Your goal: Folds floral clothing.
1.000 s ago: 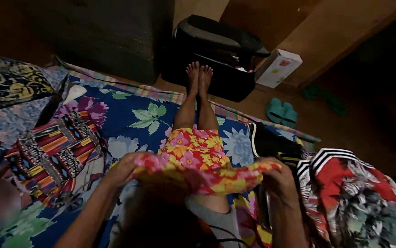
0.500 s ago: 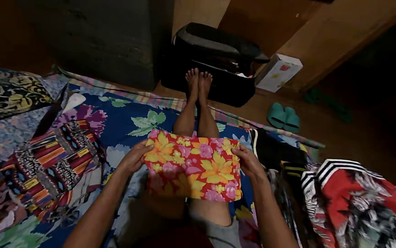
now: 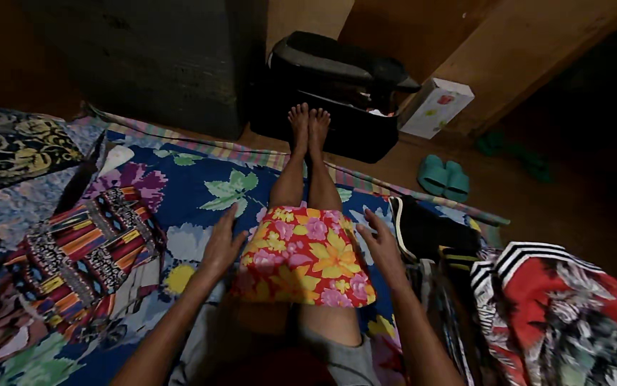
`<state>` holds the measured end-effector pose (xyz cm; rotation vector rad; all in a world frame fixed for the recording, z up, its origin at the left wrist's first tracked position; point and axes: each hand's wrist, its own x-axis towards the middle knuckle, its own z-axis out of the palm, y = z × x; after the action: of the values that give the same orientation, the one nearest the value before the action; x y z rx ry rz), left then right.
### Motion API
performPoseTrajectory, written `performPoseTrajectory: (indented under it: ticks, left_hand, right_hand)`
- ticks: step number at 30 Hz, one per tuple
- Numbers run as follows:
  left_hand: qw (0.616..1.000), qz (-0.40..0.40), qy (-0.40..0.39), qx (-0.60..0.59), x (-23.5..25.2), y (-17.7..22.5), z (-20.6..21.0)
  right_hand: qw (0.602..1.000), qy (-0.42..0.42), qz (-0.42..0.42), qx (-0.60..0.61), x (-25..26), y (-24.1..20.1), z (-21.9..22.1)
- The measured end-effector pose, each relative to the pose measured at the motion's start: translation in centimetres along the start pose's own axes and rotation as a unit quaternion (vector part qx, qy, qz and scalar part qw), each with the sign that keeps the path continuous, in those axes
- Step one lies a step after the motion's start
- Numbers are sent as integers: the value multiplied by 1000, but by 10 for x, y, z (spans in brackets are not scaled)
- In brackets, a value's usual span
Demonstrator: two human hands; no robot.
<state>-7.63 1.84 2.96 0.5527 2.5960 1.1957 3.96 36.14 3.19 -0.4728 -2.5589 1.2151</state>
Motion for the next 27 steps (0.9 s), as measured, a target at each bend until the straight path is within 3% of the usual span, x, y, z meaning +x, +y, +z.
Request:
performPoseTrajectory:
  ticks: [2, 4, 6, 9, 13, 15, 17, 22, 27]
  left_hand:
    - [997, 71, 9, 37, -13, 10, 8]
    - [999, 34, -1, 18, -11, 7, 11]
    - [993, -81, -28, -79, 7, -9, 12]
    - [927, -226, -55, -294, 33, -36, 27]
    - [807, -279, -72, -516, 53, -41, 35]
    - [778, -287, -68, -554, 59, -35, 32]
    - [801, -282, -56, -525, 63, -30, 27]
    - [918, -162, 6, -363, 62, -17, 16]
    - [944, -32, 66, -321, 32, 17, -7]
  right_hand:
    - [996, 19, -82, -35, -28, -15, 6]
    - [991, 20, -124, -40, -48, -20, 15]
    - [998, 10, -63, -15, -49, -11, 17]
    - [989, -21, 113, 93, -20, 13, 15]
    - [945, -68, 212, 241, 23, 33, 22]
    - [933, -89, 233, 258, 37, 36, 23]
    - [937, -105, 223, 246, 45, 40, 21]
    - [965, -39, 137, 219, 47, 39, 17]
    - [969, 44, 57, 238, 32, 25, 5]
